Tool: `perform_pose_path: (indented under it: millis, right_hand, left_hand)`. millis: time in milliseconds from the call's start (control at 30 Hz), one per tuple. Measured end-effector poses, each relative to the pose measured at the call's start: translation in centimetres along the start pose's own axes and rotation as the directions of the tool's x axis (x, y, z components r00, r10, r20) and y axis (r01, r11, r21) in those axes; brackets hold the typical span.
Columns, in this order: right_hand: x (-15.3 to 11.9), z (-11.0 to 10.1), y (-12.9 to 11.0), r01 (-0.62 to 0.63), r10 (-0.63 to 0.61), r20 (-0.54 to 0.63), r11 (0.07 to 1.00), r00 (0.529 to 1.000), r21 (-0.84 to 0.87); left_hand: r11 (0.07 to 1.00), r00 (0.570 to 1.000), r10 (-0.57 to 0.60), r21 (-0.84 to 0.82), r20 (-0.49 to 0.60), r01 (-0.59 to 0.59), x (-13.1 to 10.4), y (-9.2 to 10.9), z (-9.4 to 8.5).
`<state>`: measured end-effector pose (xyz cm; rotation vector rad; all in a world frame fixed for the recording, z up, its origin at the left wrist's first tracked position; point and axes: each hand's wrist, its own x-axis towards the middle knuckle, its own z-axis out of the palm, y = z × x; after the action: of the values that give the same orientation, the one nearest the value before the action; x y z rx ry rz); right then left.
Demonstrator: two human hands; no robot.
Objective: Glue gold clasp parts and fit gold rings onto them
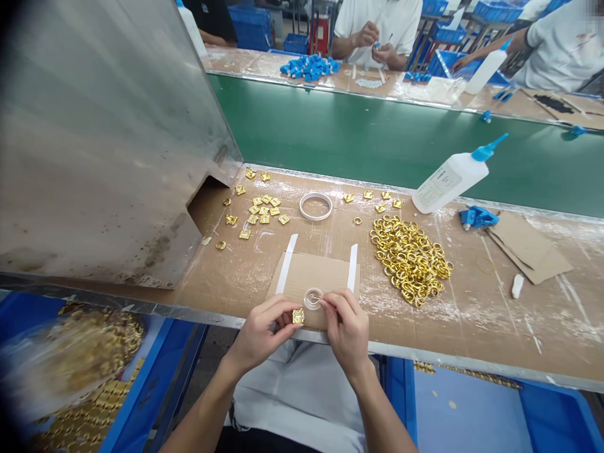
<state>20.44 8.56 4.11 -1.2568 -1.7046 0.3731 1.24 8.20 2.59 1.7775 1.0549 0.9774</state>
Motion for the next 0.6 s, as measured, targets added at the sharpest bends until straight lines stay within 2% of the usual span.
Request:
perform_pose_path:
  millis: [133, 267, 333, 600]
  right_hand:
    - [-0.4, 0.0, 0.1, -0.114, 0.12, -0.047, 0.986, 0.992, 0.124]
    - [-1.2, 0.1, 0.2, -0.284, 0.32, -0.066, 0.903, 0.945, 0.322]
    - [-1.4, 0.2, 0.1, -0.33, 0.379, -0.059, 0.863, 0.923, 0.382]
    - [-1.3, 0.4, 0.1, -0.356, 0.426, -0.075, 0.83, 0.902, 0.429]
  left_hand:
    - [1.0, 1.0, 0.003, 0.015, 0.006, -0.004, 0.0, 0.0, 0.0]
    - [1.0, 1.0, 0.006, 0.024, 0.001, -0.006, 0.0, -0.1, 0.2]
    - [0.999, 1.0, -0.003, 0.036, 0.002, 0.003, 0.0, 0.0, 0.2]
    - [0.999, 1.0, 0.008, 0.04, 0.015, -0.008, 0.1, 0.2, 0.2]
